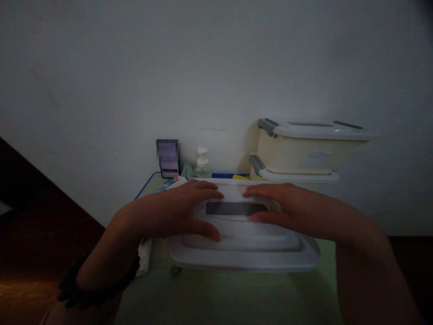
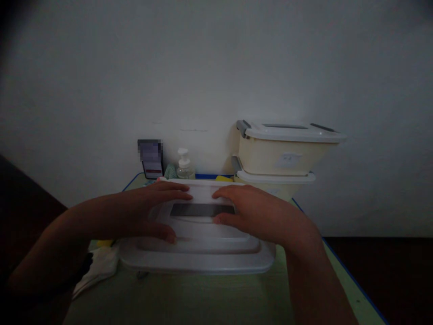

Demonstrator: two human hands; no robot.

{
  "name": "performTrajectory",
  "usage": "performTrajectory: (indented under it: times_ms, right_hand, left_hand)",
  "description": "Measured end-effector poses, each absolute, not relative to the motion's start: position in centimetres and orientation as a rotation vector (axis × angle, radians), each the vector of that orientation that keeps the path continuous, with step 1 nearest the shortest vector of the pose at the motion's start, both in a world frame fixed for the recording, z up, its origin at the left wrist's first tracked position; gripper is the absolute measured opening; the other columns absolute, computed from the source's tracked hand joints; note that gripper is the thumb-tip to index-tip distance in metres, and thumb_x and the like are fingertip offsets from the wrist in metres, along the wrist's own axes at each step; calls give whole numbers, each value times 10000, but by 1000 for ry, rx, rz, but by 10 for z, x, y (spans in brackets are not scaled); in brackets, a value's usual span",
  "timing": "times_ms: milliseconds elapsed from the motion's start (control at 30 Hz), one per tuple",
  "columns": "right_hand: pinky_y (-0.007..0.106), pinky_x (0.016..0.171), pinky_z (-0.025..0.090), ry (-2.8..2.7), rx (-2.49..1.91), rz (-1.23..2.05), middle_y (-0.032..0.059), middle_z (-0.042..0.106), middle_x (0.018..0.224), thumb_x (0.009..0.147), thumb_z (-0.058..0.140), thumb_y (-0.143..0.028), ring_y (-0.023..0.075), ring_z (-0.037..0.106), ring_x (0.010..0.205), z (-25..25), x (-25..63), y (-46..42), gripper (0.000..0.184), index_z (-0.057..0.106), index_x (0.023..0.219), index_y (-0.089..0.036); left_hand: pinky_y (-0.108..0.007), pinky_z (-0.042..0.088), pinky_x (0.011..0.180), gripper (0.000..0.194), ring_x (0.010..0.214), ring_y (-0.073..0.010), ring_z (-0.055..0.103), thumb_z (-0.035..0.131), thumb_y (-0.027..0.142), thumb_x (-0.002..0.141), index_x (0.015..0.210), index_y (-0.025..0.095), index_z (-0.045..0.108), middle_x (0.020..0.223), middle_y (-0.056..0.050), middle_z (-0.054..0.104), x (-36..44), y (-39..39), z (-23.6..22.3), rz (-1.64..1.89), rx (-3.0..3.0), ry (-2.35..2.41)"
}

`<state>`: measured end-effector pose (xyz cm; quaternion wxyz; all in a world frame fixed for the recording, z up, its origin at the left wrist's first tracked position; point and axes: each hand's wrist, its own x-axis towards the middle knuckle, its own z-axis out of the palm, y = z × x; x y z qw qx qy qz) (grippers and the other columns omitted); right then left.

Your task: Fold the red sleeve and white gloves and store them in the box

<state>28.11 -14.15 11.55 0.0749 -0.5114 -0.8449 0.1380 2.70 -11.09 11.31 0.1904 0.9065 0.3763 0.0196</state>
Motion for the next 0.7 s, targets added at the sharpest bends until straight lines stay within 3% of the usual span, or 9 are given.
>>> performTrajectory:
  times_ms: [200,467,700]
  right_hand:
    - [352,819,452,-2528,-1600,470,42,669,986,837,544,-399,232,605,917,119,274,-138,199,613,937,-241]
    - [323,759,431,-2497,-1638,487,15,668,923,811,580,-381,223,597,881,120,271,-136,150,619,870,-249]
    - [310,721,432,-2499,-1625,489,21,673,871,819,564,-399,206,603,823,124,272,-137,183,629,864,-233]
  left_hand:
    - [-351,299,1052,660,1282,-252,398,658,550,694,1283,305,489,1413,-37,436,30,-110,114,98,2511,1059]
    - [-340,276,1068,743,1299,-252,375,665,579,669,1315,275,460,1415,-55,432,31,-109,113,69,2532,1080]
    - [-344,328,1027,636,1255,-257,439,624,570,717,1270,281,497,1373,-43,491,27,-104,113,141,2509,1027]
